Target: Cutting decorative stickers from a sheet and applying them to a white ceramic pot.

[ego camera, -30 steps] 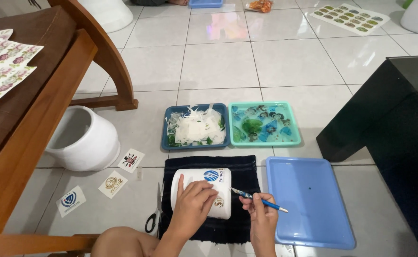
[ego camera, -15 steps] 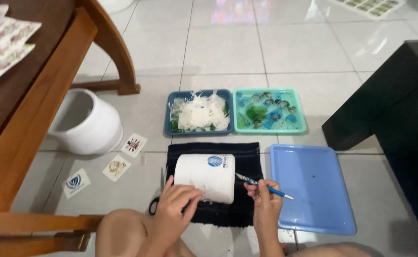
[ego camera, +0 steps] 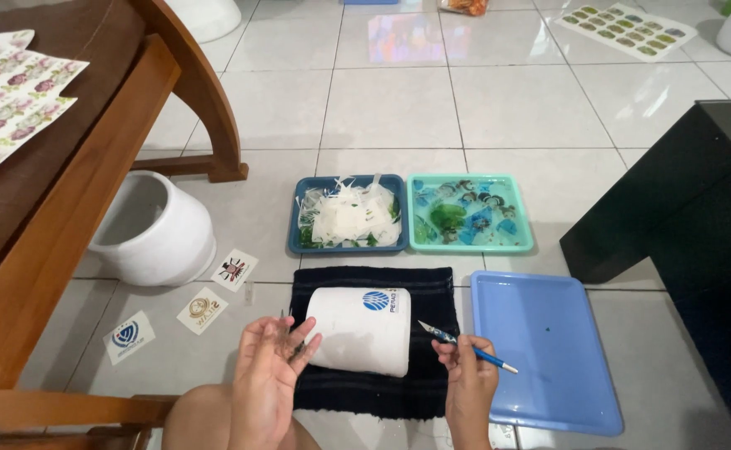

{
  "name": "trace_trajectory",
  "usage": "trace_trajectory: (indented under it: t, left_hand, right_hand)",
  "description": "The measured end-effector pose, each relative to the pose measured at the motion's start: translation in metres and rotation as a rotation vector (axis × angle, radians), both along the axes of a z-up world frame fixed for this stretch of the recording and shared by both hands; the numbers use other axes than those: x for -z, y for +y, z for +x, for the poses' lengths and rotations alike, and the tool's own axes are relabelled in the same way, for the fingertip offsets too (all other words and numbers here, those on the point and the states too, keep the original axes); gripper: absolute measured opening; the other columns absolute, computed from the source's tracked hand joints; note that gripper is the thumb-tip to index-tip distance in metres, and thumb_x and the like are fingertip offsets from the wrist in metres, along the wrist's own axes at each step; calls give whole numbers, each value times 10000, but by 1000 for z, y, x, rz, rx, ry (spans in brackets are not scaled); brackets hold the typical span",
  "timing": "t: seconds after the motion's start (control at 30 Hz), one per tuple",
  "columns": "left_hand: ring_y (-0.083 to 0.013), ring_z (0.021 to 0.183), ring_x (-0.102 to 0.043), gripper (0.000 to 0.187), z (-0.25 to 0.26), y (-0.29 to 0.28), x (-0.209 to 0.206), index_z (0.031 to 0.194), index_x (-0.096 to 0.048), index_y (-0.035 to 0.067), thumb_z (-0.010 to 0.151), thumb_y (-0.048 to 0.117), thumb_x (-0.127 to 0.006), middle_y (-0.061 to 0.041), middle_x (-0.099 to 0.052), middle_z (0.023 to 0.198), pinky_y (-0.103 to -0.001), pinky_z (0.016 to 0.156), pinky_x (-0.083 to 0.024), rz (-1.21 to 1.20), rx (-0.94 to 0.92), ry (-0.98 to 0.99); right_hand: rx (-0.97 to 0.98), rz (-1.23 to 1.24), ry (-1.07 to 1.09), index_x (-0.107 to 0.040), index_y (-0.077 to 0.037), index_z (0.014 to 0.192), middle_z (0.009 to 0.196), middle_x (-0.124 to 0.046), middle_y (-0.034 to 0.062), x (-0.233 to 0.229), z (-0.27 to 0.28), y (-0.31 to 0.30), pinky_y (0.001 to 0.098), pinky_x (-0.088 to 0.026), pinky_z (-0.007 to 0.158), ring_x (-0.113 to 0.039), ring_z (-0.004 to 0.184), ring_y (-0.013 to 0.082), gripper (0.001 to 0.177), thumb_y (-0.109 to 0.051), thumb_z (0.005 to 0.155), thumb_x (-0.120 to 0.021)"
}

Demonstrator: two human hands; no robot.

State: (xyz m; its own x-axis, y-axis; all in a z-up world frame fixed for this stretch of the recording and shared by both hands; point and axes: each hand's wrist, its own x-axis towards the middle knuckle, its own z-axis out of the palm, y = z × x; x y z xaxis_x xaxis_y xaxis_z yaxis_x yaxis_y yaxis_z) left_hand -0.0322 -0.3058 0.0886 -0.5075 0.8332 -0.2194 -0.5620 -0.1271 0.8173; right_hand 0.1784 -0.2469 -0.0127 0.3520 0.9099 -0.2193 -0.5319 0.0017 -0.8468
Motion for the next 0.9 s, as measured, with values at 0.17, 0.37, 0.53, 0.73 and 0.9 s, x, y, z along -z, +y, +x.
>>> trace_trajectory:
  t: [0.17,0.37,0.53,0.73,0.9]
  left_hand:
    - [-449,1073,-564,191,14,4,-10,1078,-445,15,981,158,-362,-198,-526,1048,-562,938,-456,-243,-67,-201]
    - [-338,1215,-489,568,23,9,-20,1308,-457,31,938,411,-255,-187,-481,1268,-441,986,-374,-430,33,-290]
    - [-260,905,-566,400,17,38,-14,1248,-486,1,871,133,-501,-179,-577,1068,-333,761,-454,-276,122,-64]
    - [-114,556,-468,281,16,144,-25,996,-627,52,934,255,-443,-60,-595,771,-233,528,-380,-236,299,564]
    - [-272,1155,-512,737,26,247,3,1136,-619,123,865,579,-107,-129,-567,1223,-421,964,-377,-495,591,750]
  right_hand:
    - [10,-14,21,-492,-36,906,631,-589,155,3,1,0,425,-550,828,-555,572,187,97,-128,911,-523]
    - [41,-70,3,-499,-23,903,636,-594,171,-8,0,-2,419,-557,817,-551,568,195,91,-111,924,-511]
    - [76,-38,31,-468,-67,884,599,-573,132,5,5,-4,420,-555,816,-534,538,156,112,-152,915,-535]
    - [99,-75,26,-475,-65,906,617,-568,116,-2,3,0,409,-557,811,-532,556,145,115,-156,914,-543]
    - [184,-58,24,-492,-36,885,586,-539,143,43,5,13,407,-567,733,-510,530,166,107,-123,906,-551]
